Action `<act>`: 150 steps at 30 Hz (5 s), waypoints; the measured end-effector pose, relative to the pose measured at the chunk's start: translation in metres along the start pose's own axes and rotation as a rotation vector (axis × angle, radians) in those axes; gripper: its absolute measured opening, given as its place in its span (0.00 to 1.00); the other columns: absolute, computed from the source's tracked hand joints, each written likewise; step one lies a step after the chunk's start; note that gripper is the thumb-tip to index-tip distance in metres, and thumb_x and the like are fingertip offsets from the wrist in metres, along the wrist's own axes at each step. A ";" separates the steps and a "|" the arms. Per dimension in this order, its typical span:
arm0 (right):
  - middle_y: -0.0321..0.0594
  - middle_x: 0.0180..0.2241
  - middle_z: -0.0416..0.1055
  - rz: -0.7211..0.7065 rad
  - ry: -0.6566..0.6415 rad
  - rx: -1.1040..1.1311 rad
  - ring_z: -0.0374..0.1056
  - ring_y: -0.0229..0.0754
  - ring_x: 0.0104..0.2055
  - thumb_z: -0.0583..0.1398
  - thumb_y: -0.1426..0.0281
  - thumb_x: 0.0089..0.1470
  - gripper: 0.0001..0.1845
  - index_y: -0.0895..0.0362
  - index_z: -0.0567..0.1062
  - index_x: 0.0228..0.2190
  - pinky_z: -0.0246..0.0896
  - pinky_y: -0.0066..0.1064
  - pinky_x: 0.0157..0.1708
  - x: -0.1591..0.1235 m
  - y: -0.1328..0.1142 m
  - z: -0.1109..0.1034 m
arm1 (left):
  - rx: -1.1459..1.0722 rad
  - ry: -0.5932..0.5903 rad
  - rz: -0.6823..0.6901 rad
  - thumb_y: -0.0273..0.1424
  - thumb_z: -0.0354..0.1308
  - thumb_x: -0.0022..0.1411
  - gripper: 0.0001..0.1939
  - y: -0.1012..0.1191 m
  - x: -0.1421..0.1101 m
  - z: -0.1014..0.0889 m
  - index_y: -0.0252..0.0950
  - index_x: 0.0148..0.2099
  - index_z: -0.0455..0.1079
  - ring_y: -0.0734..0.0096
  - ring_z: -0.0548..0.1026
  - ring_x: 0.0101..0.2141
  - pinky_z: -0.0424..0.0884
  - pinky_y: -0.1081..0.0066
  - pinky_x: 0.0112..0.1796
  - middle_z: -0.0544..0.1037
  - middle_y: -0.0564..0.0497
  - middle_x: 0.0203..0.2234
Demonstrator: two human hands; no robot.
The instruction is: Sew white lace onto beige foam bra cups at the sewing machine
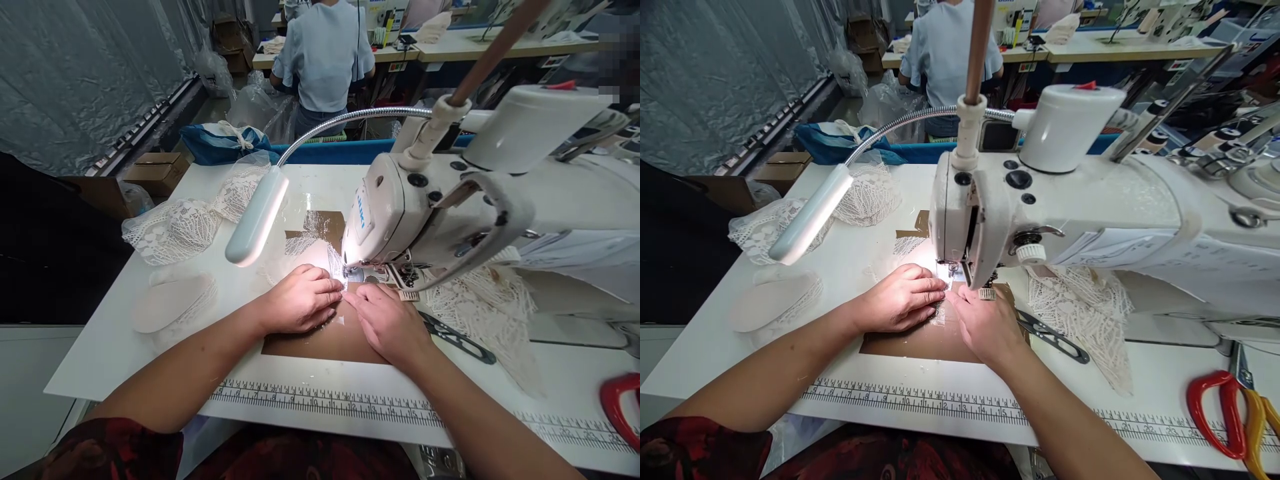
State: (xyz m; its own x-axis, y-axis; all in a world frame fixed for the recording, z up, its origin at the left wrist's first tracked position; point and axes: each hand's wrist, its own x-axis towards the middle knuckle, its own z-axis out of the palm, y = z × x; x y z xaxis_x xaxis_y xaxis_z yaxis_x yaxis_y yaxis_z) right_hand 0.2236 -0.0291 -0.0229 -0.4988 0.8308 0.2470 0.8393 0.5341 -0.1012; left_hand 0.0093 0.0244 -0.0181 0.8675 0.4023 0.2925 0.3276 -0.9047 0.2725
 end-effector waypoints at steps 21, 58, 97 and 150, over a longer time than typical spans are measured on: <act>0.39 0.33 0.75 0.062 0.043 -0.006 0.67 0.42 0.36 0.52 0.77 0.56 0.21 0.52 0.74 0.48 0.53 0.31 0.30 0.003 0.003 0.003 | 0.180 0.156 -0.224 0.31 0.50 0.64 0.16 -0.015 0.004 0.005 0.33 0.49 0.73 0.57 0.70 0.45 0.69 0.58 0.44 0.74 0.41 0.49; 0.41 0.36 0.75 0.035 0.110 0.128 0.72 0.47 0.38 0.50 0.69 0.59 0.18 0.56 0.76 0.44 0.64 0.37 0.34 -0.002 0.014 0.012 | -0.956 0.205 -0.791 0.40 0.55 0.61 0.15 0.079 -0.102 -0.069 0.37 0.45 0.61 0.71 0.72 0.33 0.67 0.74 0.32 0.72 0.50 0.36; 0.43 0.36 0.75 0.124 -0.055 0.025 0.68 0.45 0.35 0.53 0.68 0.59 0.13 0.56 0.75 0.42 0.56 0.34 0.34 0.002 -0.003 -0.005 | 0.192 -0.171 -0.284 0.39 0.49 0.65 0.25 0.028 0.009 -0.006 0.29 0.59 0.64 0.55 0.66 0.55 0.64 0.58 0.52 0.66 0.40 0.58; 0.44 0.44 0.75 0.201 0.024 0.161 0.70 0.46 0.44 0.48 0.74 0.58 0.20 0.56 0.74 0.47 0.64 0.33 0.39 0.002 0.003 0.000 | 0.130 -0.104 0.013 0.29 0.47 0.65 0.19 0.007 0.009 -0.009 0.30 0.56 0.65 0.51 0.64 0.54 0.55 0.48 0.55 0.72 0.38 0.50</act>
State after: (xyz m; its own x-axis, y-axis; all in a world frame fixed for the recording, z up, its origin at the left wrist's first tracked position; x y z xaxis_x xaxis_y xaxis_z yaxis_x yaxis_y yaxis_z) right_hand 0.2253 -0.0255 -0.0226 -0.3187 0.9199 0.2285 0.8750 0.3782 -0.3021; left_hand 0.0156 0.0231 -0.0051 0.9037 0.3802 0.1971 0.3563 -0.9228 0.1464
